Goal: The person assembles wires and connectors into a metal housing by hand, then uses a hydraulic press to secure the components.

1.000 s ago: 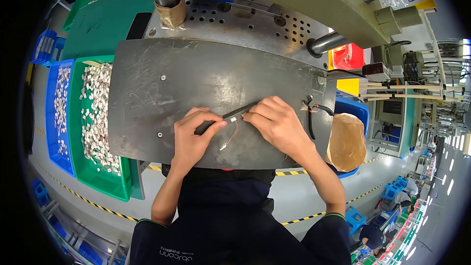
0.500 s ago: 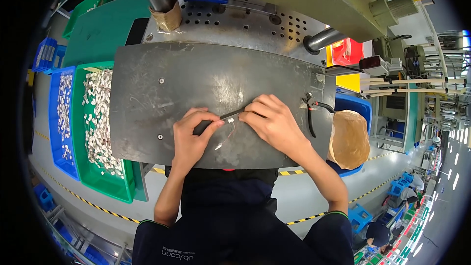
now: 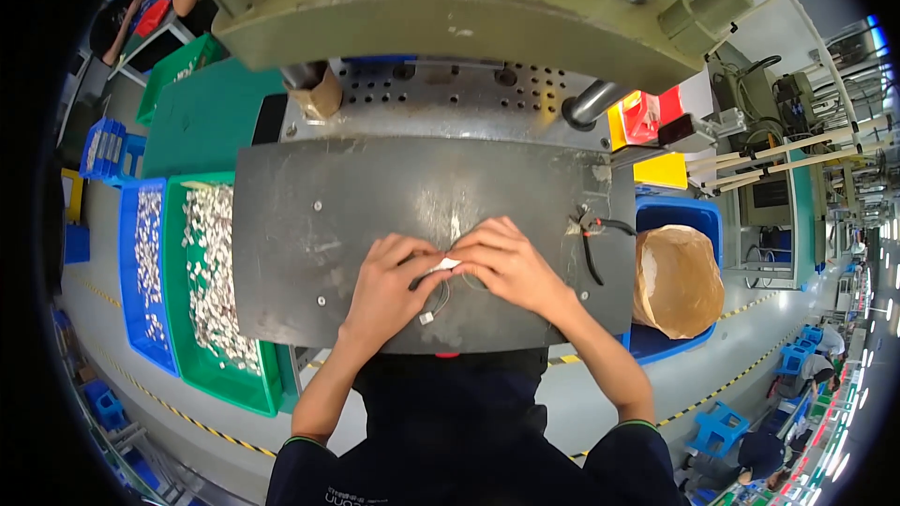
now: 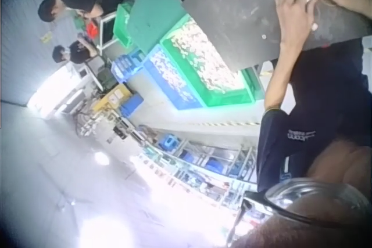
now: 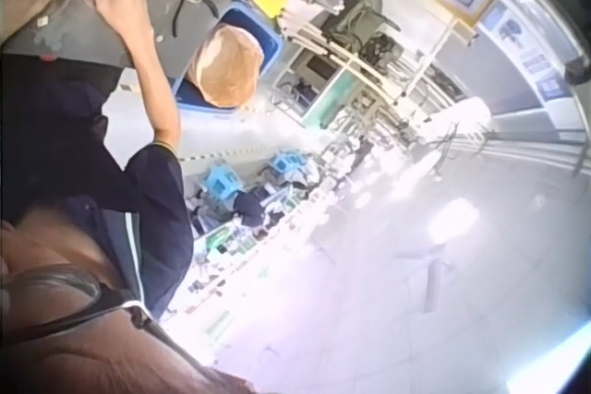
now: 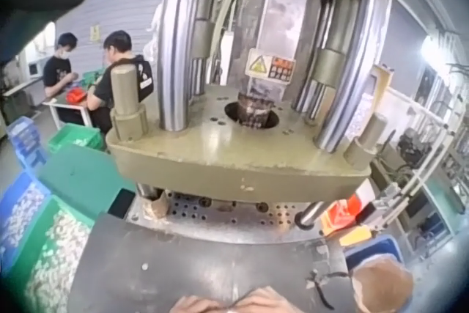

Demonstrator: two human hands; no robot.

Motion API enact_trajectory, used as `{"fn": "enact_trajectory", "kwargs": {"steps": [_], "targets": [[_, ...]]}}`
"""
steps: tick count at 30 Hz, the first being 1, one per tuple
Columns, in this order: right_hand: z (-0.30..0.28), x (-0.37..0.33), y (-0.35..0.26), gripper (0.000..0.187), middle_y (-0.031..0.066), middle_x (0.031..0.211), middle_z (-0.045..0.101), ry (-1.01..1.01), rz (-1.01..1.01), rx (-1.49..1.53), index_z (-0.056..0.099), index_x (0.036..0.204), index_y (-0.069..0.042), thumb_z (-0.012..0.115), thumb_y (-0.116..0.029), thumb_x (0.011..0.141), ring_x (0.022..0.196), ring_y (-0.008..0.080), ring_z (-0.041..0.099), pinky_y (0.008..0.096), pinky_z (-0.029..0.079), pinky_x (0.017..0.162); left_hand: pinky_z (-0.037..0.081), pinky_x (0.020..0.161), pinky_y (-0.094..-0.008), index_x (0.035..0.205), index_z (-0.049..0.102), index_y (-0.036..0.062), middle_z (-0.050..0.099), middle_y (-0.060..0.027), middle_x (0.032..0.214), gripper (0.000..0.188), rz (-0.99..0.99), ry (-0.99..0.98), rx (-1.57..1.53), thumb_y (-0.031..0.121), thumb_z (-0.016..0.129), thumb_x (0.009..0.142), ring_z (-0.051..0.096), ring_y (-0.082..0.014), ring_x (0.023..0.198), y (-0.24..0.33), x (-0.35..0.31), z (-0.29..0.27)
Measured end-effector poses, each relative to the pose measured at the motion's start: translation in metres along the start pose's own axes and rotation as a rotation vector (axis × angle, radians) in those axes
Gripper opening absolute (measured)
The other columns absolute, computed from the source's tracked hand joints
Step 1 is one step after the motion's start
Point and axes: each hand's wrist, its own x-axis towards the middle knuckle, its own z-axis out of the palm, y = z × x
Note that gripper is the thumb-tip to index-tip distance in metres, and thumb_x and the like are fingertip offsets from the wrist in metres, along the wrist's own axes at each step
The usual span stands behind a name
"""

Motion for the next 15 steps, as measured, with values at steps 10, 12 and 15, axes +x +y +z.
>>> {"fn": "enact_trajectory", "kwargs": {"steps": [10,12,15], "targets": [[-0.002,0.061,0.036,0.023,0.0025,0.108,0.071,0.123,0.156,0.003,0.075,0.111,-0.007,0.08,-0.014,0.089,0.107,0.0253,0.062,0.0396,0.043,0.099,0.053,0.084,-0.044,0.1,0.075,0.0014,0.068,-0.0112,0.098,0.022,-0.032,-0.173,-0.065,0.019,0.082,0.088,0.067,-0.0338,0.094,-0.06,0.076,-0.006],[-0.001,0.072,0.043,0.024,0.0023,0.11,0.07,0.222,0.159,0.037,0.074,0.112,-0.008,0.079,-0.014,0.089,0.111,0.0251,0.061,0.0402,0.04,0.102,0.053,0.085,-0.0436,0.1,0.074,0.0011,0.068,-0.0114,0.098,0.022,-0.067,-0.163,-0.09,0.018,0.082,0.088,0.066,-0.034,0.096,-0.065,0.082,0.001],[0.007,0.065,0.041,0.027,0.0031,0.113,0.068,0.219,0.09,-0.059,0.072,0.114,-0.012,0.078,-0.012,0.087,0.114,0.0235,0.058,0.0411,0.037,0.103,0.052,0.085,-0.0431,0.101,0.074,0.0019,0.066,-0.0111,0.1,0.019,-0.082,-0.075,-0.084,0.015,0.081,0.089,0.064,-0.0335,0.096,-0.063,0.074,0.008]]}}
